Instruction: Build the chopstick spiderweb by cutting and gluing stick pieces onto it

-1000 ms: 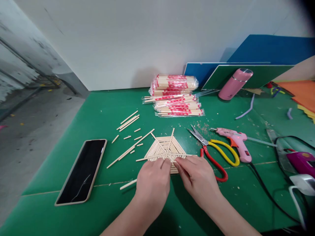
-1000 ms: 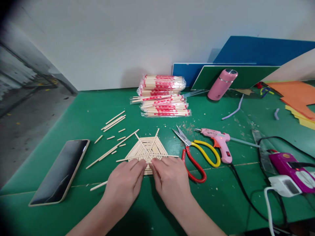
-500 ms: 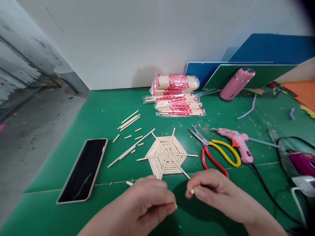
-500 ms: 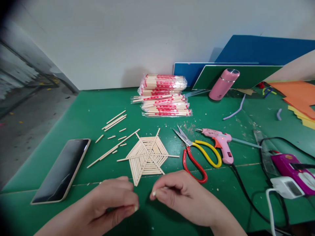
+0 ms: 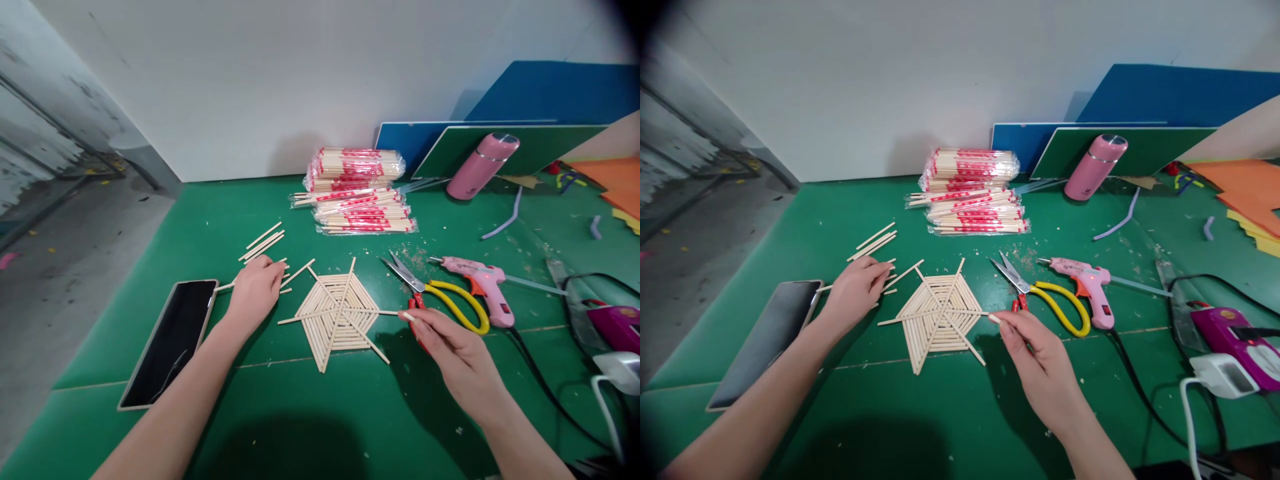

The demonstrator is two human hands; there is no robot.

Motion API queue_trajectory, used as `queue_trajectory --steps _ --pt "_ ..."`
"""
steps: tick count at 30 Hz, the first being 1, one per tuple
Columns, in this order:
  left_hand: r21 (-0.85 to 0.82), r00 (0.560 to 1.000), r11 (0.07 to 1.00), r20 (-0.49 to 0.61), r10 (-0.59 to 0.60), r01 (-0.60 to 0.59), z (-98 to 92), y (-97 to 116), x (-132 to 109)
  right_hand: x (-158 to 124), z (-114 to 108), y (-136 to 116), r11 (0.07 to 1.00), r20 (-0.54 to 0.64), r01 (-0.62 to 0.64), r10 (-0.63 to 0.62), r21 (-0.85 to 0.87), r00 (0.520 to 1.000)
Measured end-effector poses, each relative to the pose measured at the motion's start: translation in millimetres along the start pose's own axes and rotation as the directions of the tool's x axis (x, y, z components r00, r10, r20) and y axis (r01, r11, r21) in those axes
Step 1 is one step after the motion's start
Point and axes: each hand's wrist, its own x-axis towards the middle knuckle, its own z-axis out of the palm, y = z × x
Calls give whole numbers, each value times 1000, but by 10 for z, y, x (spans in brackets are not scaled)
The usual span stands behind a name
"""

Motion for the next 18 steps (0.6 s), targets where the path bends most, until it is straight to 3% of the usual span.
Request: queue_trajectory --steps 4,8,11,13,15,18 --pt "-13 1000 1000 -15 -19 19 129 -66 67 4 -5 5 998 5 -24 24 -53 1000" --pt "-40 994 998 -98 -44 40 31 -15 15 10 11 -13 996 15 -62 63 -61 998" --pt "-64 978 997 -201 -63 51 -156 234 -161 10 82 -68 997 56 -58 61 -56 997" --pt "-168 962 984 -272 5 -53 -264 496 -339 1 165 -123 998 151 -37 45 -53 988" --pt "-276 960 938 -242 144 -210 -318 769 -531 -22 261 -179 999 271 2 12 -52 962" --pt "-394 964 880 -110 242 -266 -300 1057 -769 -84 383 -233 996 394 58 -25 -72 919"
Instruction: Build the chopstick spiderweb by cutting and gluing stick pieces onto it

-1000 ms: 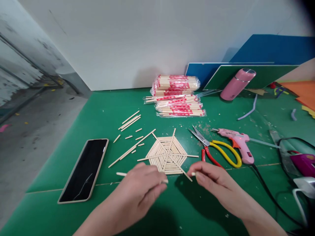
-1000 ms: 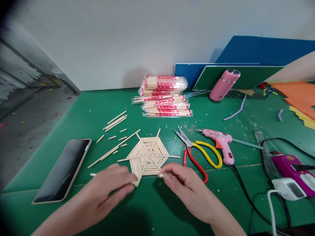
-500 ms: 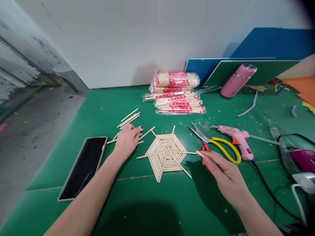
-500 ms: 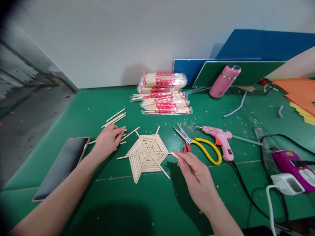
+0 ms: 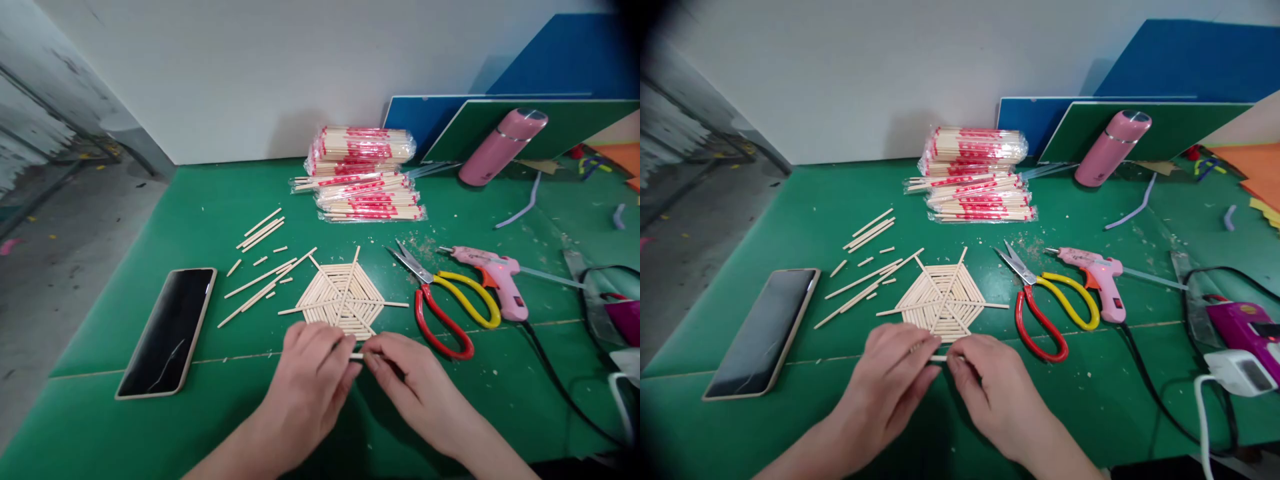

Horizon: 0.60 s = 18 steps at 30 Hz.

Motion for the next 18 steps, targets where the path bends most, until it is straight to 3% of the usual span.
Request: queue_trajectory --steps 3,11,14,18 --pt "1 998 1000 47 28 -28 89 82 -116 -42 71 -8 999 50 16 -15 -31 999" --pt "37 989 989 57 138 -140 105 -26 -244 -146 3 138 994 -61 88 -93 -72 994" --pt "120 997 990 48 68 -73 144 2 -232 -173 2 173 989 -45 94 -100 -114 994" --pt "174 998 985 -63 -4 15 223 73 -204 -170 34 179 979 -67 104 -117 -174 991"
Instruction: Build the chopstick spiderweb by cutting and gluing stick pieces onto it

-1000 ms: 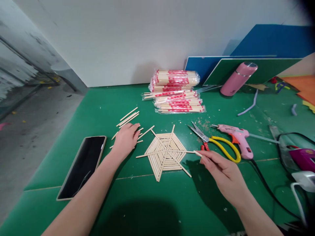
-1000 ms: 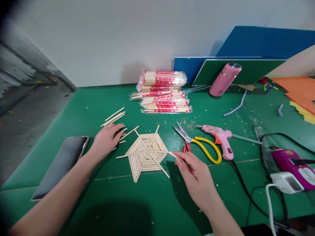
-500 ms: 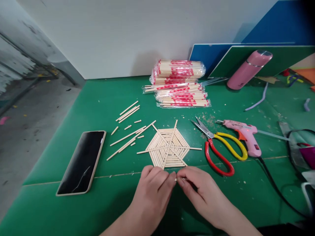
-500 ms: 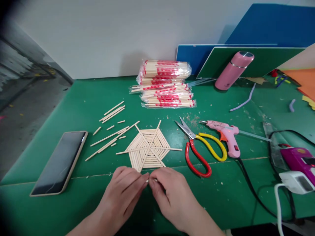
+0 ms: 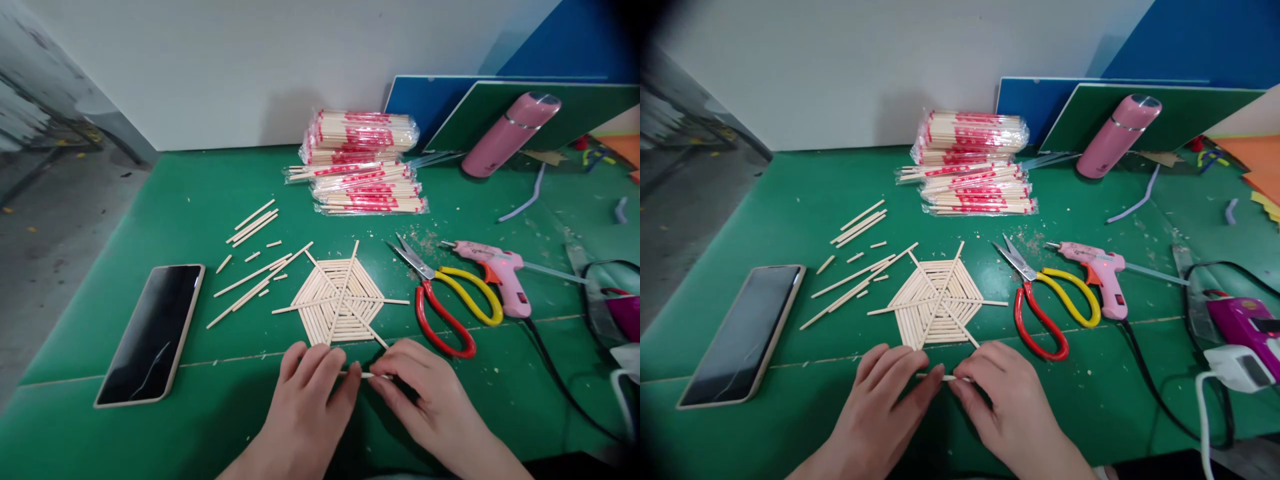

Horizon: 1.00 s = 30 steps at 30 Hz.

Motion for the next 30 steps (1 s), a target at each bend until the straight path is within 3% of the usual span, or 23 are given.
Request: queue_trajectory --steps 8,12,16,20,25,30 --pt "-81 993 996 104 57 -48 40 -5 -17 29 6 -28 999 -15 26 -26 28 1000" --pt "-37 996 998 73 56 -54 41 -27 -4 32 -89 25 997 -162 -57 64 49 985" --pt "-22 998 998 35 61 -60 69 -49 0 63 -244 172 987 -348 -150 119 -63 930" --pt "-38 997 997 34 71 -69 99 -50 -13 111 -389 352 962 -455 -230 142 -145 879" --pt "-49 997 997 39 66 -64 127 -39 -32 235 -494 502 945 -528 -269 135 -186 839" --pt "-29 996 995 7 91 -91 162 -54 -36 426 -523 557 942 -520 -267 127 -203 844"
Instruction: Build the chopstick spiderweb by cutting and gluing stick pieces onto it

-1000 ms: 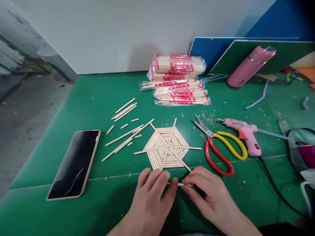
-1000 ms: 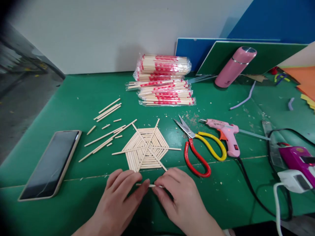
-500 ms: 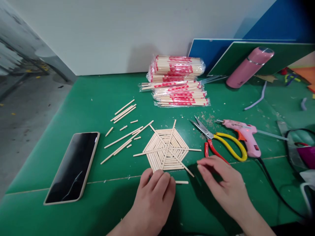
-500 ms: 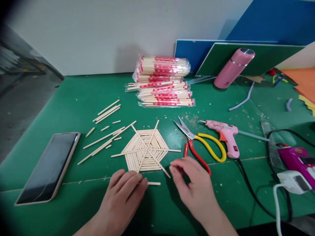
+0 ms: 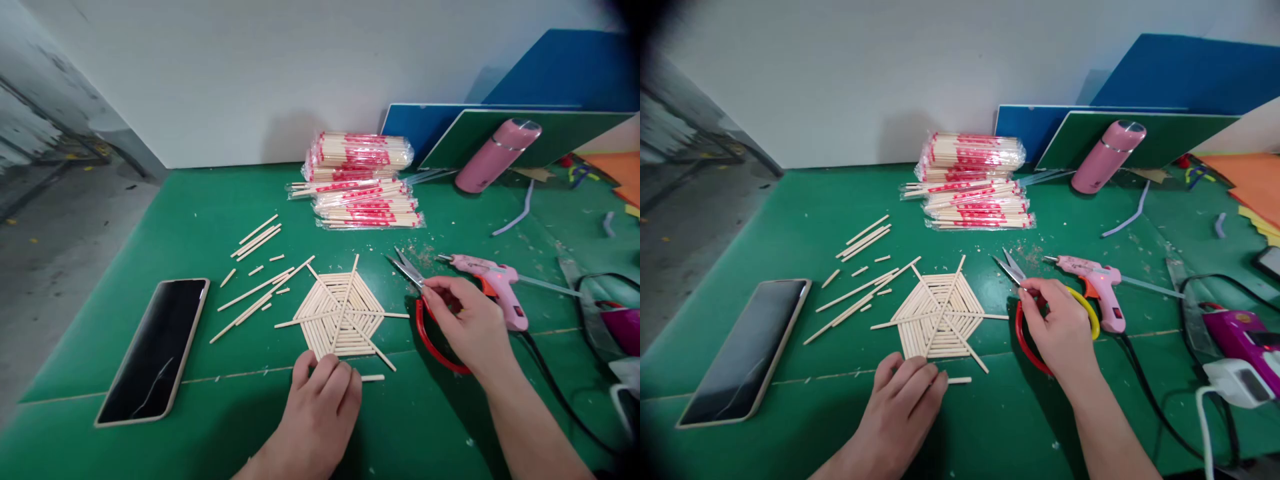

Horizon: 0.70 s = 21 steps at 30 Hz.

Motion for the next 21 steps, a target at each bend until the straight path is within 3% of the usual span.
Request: queue_trajectory --steps 11,15,18,21 --pt "4 1000 1000 -9 0 0 24 -13 -21 127 72 -72 999 35 -12 14 -34 999" --pt "-5 999 1000 -53 -12 11 45 -22 -11 80 -56 172 984 -78 -116 106 -136 991" --pt "-8 996 1000 -90 -16 15 65 -28 2 51 -268 450 929 -206 -267 218 -256 954" --pt "-16 997 1000 -79 -15 14 83 -30 -1 42 -471 660 856 -211 -370 311 -361 927"
